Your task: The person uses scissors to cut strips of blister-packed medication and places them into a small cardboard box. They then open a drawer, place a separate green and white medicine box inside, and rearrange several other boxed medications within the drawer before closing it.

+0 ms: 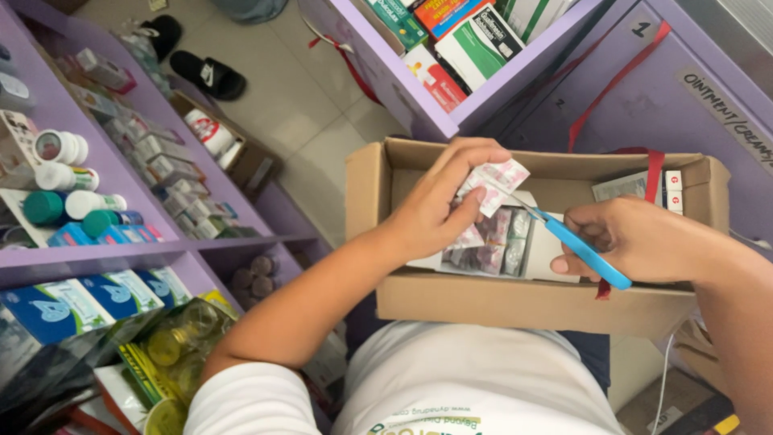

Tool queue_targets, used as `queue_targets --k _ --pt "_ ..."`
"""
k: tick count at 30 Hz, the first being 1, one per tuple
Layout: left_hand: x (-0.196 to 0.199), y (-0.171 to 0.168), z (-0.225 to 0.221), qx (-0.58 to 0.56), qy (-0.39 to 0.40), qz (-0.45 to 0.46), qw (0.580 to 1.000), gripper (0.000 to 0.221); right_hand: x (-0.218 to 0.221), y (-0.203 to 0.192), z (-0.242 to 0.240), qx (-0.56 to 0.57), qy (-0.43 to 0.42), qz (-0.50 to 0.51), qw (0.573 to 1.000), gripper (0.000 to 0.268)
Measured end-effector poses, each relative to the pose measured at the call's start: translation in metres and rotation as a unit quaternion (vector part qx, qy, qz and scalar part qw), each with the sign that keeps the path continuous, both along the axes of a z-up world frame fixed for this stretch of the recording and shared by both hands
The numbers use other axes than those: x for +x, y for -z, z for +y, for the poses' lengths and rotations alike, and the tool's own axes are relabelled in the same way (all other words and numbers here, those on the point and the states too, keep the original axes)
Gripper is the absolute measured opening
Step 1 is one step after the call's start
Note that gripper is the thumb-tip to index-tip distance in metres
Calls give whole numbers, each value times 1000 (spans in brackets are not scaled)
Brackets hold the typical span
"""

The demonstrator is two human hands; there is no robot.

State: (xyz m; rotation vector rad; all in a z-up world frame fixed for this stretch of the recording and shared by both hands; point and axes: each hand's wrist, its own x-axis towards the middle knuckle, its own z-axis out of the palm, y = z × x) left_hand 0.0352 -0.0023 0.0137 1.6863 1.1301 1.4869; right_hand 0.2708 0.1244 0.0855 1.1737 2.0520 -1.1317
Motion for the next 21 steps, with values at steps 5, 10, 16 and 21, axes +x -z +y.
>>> queue_targets --k 5,10,16,21 --pt "1 -1 0 12 -5 15 1000 41 -4 -1 -1 15 -6 -15 1000 40" --pt "0 -3 -1 6 -2 10 1000 41 0 5 1 8 15 -6 1000 39" --pt "1 -7 -2 -56 32 -47 997 39 4 9 5 10 18 -27 999 40" --pt "1 -4 -3 -41 40 -54 997 40 6 11 5 7 17 -6 1000 40"
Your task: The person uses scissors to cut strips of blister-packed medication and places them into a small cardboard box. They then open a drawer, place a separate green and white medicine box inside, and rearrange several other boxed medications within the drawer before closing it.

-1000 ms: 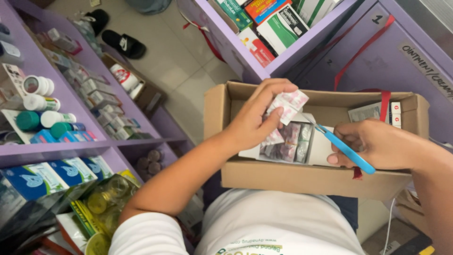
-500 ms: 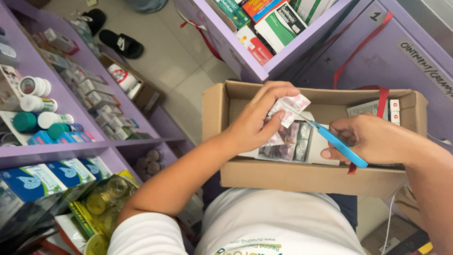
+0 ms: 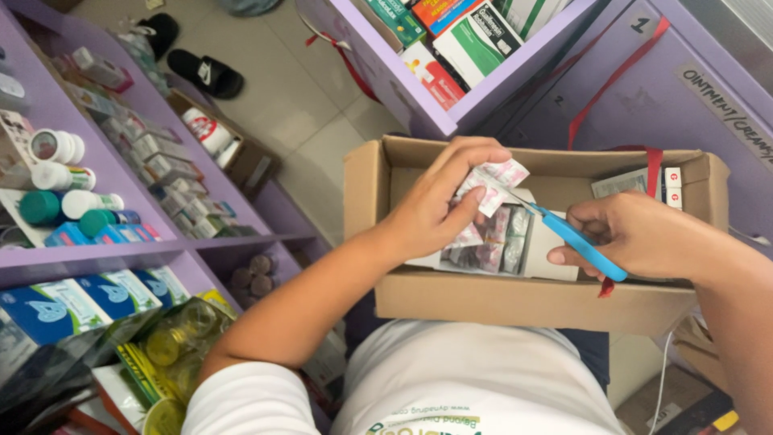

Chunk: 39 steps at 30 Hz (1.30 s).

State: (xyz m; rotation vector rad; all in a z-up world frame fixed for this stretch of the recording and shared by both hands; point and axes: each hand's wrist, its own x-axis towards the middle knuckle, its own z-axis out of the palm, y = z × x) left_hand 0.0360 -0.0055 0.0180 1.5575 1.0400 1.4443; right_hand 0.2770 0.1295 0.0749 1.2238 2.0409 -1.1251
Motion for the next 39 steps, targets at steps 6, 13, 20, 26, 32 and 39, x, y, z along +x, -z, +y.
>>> queue_targets --k 6,13,20,26,32,39 --pt "0 0 1 -10 4 -7 1000 41 -2 -4 -2 16 -11 -16 1000 43" --pt "0 3 2 -17 7 -19 1000 42 3 3 -2 19 -6 -13 1000 39" --pt "0 3 1 -17 12 -17 1000 46 -1 0 -5 41 -3 -23 999 39" --pt "0 1 0 -37 20 -10 999 48 1 6 -2 51 -13 -26 998 40" --pt "-10 2 2 36 -35 51 997 50 6 0 6 50 -6 11 999 43" --pt "-16 -3 -7 -79 -17 -99 992 29 10 2 5 112 -29 33 993 58"
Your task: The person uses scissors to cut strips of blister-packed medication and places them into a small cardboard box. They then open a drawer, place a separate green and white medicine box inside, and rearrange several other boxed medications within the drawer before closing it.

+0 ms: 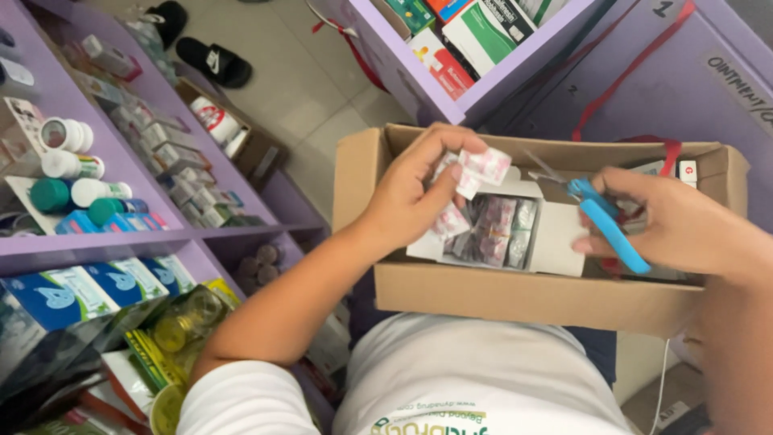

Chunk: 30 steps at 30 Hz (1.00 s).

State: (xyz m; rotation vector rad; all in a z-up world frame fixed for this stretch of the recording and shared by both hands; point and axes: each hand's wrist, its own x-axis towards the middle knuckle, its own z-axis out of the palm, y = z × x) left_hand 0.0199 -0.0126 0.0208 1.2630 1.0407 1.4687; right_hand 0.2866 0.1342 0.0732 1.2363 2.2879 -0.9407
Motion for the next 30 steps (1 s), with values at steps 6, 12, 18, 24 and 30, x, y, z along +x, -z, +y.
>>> queue_targets --k 6,12,18,24,30 --pt "3 2 -11 7 -18 170 985 28 -41 5 -21 -18 58 337 940 28" --pt "6 5 -27 -18 -29 232 972 29 -78 21 -32 -28 13 351 936 30" --pt "5 23 -30 -44 -32 235 971 29 -93 48 -39 -49 18 295 954 30" --pt "9 19 -31 -55 -58 256 963 40 -90 65 -42 -40 -13 325 945 30" --pt "12 44 -35 -73 -114 296 945 34 -88 74 -39 26 -25 280 959 34"
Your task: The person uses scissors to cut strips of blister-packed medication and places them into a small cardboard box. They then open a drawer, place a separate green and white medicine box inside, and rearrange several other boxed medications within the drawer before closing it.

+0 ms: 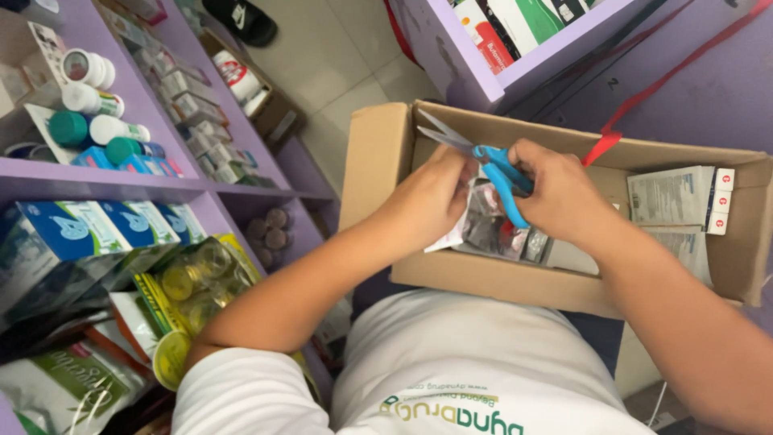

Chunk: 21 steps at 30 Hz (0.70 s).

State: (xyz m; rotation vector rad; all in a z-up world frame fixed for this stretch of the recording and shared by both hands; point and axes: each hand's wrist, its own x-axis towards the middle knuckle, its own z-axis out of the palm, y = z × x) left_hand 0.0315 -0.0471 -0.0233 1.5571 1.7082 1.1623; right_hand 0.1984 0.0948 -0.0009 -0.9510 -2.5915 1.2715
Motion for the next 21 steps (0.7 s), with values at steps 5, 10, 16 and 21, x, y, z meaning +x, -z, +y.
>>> queue_targets --k 5,10,16,21 --pt "-2 5 3 5 5 -16 1000 29 0 2 -1 8 20 -28 999 36" --pt "-10 17 3 -9 47 -61 997 27 3 11 0 13 10 -11 1000 33" --pt "-11 16 7 -50 98 -216 970 26 2 -3 -5 -11 15 -59 998 33" --pt "-6 13 9 -119 95 -248 957 26 6 -4 -7 -69 5 -23 997 28"
